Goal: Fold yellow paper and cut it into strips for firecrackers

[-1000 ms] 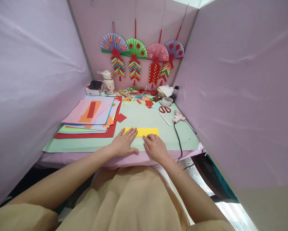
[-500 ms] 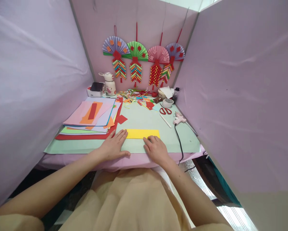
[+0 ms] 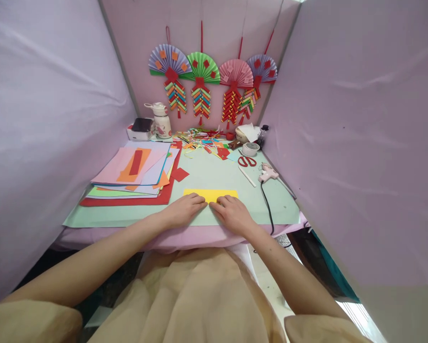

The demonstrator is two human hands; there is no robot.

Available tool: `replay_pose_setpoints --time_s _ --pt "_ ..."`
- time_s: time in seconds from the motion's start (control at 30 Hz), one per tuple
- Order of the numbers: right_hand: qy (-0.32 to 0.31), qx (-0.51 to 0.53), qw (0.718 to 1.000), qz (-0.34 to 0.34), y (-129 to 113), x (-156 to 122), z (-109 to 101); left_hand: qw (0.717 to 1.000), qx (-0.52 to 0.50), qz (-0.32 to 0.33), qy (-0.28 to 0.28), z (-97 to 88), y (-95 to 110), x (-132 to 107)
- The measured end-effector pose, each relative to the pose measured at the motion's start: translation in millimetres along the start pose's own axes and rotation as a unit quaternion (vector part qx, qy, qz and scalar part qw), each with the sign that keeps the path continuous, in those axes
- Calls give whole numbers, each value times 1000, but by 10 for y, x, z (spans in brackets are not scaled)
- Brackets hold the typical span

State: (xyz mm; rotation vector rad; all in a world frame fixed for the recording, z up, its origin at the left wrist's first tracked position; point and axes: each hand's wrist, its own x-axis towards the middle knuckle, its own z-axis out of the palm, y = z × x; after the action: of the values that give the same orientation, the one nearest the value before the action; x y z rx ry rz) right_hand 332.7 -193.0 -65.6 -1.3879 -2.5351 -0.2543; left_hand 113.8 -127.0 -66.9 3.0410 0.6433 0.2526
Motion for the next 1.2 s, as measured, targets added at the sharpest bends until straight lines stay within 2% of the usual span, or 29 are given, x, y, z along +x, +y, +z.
replay_pose_setpoints --time_s 0.27,0.53,0.73,0.97,1.2 --pt "-22 30 999 -28 33 133 -4 1000 12 1 -17 -28 7 8" --pt "0 61 998 -33 68 101 38 1000 -16 23 2 28 -104 -66" --pt "-14 64 997 -39 36 140 26 1000 -8 0 -7 -5 -116 -61" --pt "10 86 995 -43 59 122 96 999 -45 6 26 3 -155 -127" --pt "24 95 995 -35 60 87 122 999 -10 14 44 47 -150 -141"
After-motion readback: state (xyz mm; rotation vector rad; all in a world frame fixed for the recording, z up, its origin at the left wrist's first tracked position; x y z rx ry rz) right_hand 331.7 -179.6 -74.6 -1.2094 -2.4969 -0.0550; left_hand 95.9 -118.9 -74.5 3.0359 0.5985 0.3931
